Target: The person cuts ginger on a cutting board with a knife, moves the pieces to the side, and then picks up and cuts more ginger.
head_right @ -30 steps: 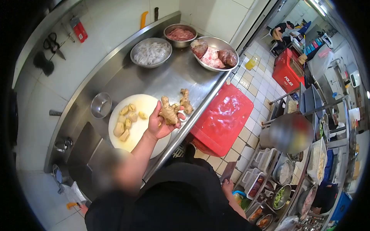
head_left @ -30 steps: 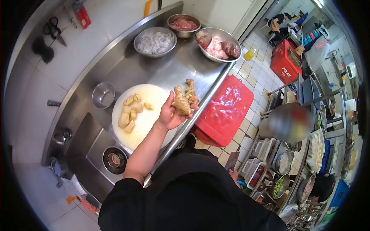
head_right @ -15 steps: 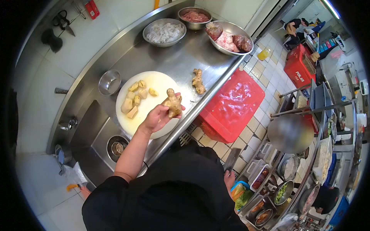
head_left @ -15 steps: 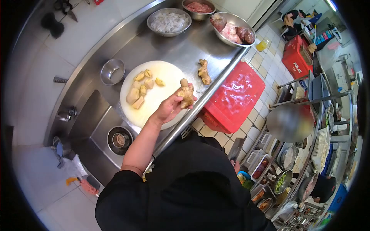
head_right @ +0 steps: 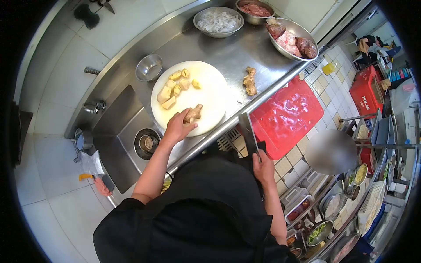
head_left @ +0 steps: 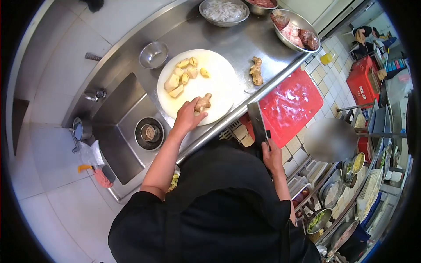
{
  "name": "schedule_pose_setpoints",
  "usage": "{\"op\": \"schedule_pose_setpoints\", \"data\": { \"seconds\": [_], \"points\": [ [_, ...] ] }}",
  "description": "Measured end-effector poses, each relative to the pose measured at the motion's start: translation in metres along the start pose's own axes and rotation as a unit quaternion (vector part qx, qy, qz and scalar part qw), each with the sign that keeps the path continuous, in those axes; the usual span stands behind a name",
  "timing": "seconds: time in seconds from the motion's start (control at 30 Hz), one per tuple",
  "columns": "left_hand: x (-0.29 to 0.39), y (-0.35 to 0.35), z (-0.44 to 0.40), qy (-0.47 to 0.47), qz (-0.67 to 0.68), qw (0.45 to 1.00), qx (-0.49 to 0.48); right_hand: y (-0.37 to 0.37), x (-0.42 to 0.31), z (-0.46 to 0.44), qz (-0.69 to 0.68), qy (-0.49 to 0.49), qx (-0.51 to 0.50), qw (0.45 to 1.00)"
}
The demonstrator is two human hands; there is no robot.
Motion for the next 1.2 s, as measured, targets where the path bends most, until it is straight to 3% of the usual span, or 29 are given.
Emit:
{"op": "schedule_pose_setpoints", "data": {
  "seconds": [0.07, 0.13, 0.2, 0.3, 0.4, 0.57, 0.73, 0.8, 1.0, 1.2],
  "points": [
    [-0.004, -0.002, 0.005, -0.014, -0.012, 1.0, 0.0, -0.006, -0.037, -0.014, -0.025, 0.044, -0.02, 0.999],
    [-0.008, -0.001, 0.007, 0.068, 0.091, 0.99, -0.083, -0.021, -0.069, -0.024, -0.045, 0.072, -0.101, 0.991],
    [-0.009, 0.004, 0.004, 0.086, 0.063, 0.986, -0.126, -0.044, -0.072, -0.032, -0.046, 0.075, -0.129, 0.988],
    [-0.002, 0.019, -0.001, -0.095, 0.017, 0.995, 0.04, -0.06, -0.089, -0.038, -0.021, 0.115, -0.158, 0.981],
    [-0.001, 0.005, -0.01, -0.145, 0.023, 0.989, 0.029, -0.06, -0.107, -0.039, 0.009, 0.144, -0.164, 0.976],
    [0.012, -0.002, -0.011, -0.107, 0.059, 0.992, 0.025, -0.046, -0.126, -0.036, 0.059, 0.204, -0.111, 0.971],
    [0.018, -0.003, -0.012, -0.063, 0.046, 0.996, 0.041, -0.042, -0.129, -0.037, 0.082, 0.2, -0.126, 0.968],
    [0.018, -0.001, -0.014, -0.04, -0.031, 0.997, 0.063, -0.043, -0.124, -0.039, 0.088, 0.195, -0.128, 0.968],
    [0.026, -0.004, -0.012, -0.098, -0.033, 0.988, 0.118, -0.038, -0.128, -0.04, 0.097, 0.207, -0.128, 0.965],
    [0.034, -0.005, -0.009, -0.083, -0.059, 0.986, 0.131, -0.043, -0.134, -0.043, 0.096, 0.252, -0.116, 0.956]
  ]
}}
Point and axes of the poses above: each hand's wrist, its own z-axis away from the middle knuckle, its own y-axis out of the back of the hand, x = y × z, the point moved 7 cm from there along -z, towards the middle knuckle, and after that the axes turned 3 degrees about x, right-handed, at the moved point
